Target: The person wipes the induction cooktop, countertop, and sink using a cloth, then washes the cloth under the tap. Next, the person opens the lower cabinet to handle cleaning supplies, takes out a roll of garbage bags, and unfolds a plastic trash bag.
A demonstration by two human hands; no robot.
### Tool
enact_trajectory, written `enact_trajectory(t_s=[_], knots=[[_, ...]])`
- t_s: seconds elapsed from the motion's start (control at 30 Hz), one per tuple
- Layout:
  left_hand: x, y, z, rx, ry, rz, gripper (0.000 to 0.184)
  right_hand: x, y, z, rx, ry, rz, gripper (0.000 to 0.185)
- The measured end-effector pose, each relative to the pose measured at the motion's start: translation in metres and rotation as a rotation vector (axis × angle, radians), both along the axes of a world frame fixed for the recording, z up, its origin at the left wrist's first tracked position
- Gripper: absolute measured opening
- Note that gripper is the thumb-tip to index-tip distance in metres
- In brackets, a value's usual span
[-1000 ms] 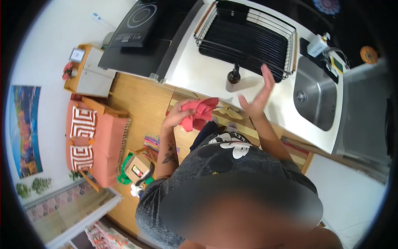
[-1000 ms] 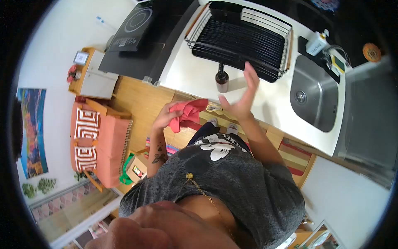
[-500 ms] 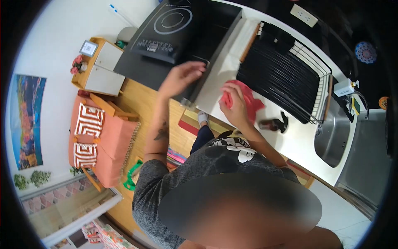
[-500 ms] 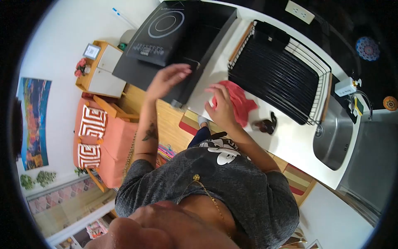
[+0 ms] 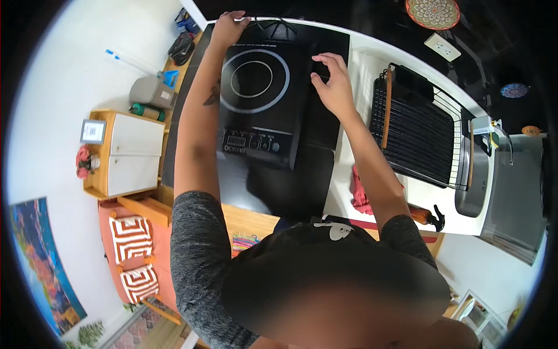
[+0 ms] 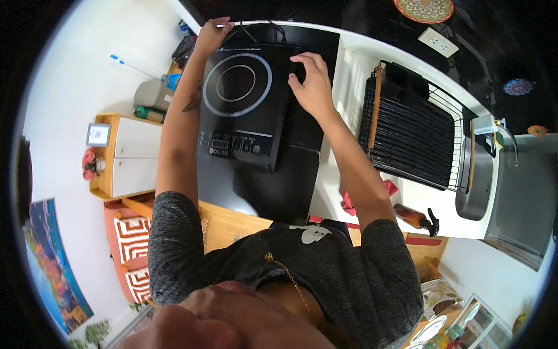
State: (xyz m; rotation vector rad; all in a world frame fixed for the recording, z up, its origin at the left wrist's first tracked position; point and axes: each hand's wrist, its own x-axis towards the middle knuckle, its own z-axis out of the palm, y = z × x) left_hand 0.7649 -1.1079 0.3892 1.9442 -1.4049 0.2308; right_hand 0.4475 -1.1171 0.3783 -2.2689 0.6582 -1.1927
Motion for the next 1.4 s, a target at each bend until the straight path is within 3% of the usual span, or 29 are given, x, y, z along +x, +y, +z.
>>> enact_trajectory(t_s=[0.17,0.23,0.3,0.37,0.43,0.53,0.63,0.67,0.8,0.9,0.97,1.0,1.03,1.1,1.13,1.23,1.37,1.4], knots=[[0.028,-0.038,-0.016,0.074,0.069,-0.056,0.045,0.029,-0.033,-0.017,0.19,0.067,-0.112,0.031],[0.037,-0.045,-0.016,0.269,0.373,-0.121,0.048,0.036,-0.041,-0.02,0.281,0.066,-0.123,0.031],[0.042,-0.05,-0.016,0.249,0.409,-0.156,0.049,0.042,-0.048,-0.023,0.3,0.064,-0.146,0.031],[0.043,-0.053,-0.015,0.196,0.639,-0.233,0.047,0.046,-0.054,-0.025,0.323,0.077,-0.149,0.033],[0.047,-0.056,-0.017,0.227,0.601,-0.271,0.046,0.05,-0.056,-0.029,0.339,0.088,-0.153,0.035],[0.069,-0.057,-0.024,0.488,0.302,-0.348,0.034,0.052,-0.058,-0.036,0.348,0.107,-0.089,0.04],[0.09,-0.054,-0.05,0.585,0.195,-0.424,0.025,0.056,-0.061,-0.046,0.247,0.153,-0.129,0.038],[0.096,-0.055,-0.058,0.668,0.269,-0.464,0.022,0.057,-0.062,-0.048,0.235,0.152,-0.133,0.038],[0.081,-0.054,-0.06,0.643,0.158,-0.599,0.024,0.06,-0.063,-0.045,0.24,0.154,-0.148,0.038],[0.066,-0.059,-0.042,0.84,0.146,-0.465,0.02,0.06,-0.062,-0.042,0.33,0.138,-0.124,0.038],[0.065,-0.064,-0.035,0.959,-0.138,-0.278,0.021,0.063,-0.067,-0.045,0.261,0.123,-0.111,0.038],[0.062,-0.067,-0.024,1.07,-0.082,-0.285,0.021,0.064,-0.068,-0.042,0.262,0.123,-0.111,0.038],[0.065,-0.066,-0.027,1.071,-0.082,-0.285,0.021,0.066,-0.069,-0.038,0.31,0.142,-0.118,0.038],[0.069,-0.063,-0.029,0.525,-0.116,-0.222,0.02,0.07,-0.074,-0.037,0.362,0.161,-0.12,0.038],[0.068,-0.064,-0.031,0.421,-0.246,-0.276,0.024,0.073,-0.079,-0.038,0.366,0.199,-0.107,0.039],[0.063,-0.064,-0.034,0.533,-0.05,-0.294,0.026,0.082,-0.092,-0.046,0.384,0.25,-0.08,0.039],[0.071,-0.071,-0.057,0.604,-0.04,-0.43,0.029,0.094,-0.102,-0.054,0.32,0.318,-0.057,0.037],[0.066,-0.07,-0.053,0.737,0.084,-0.395,0.029,0.096,-0.104,-0.053,0.34,0.329,-0.037,0.036]])
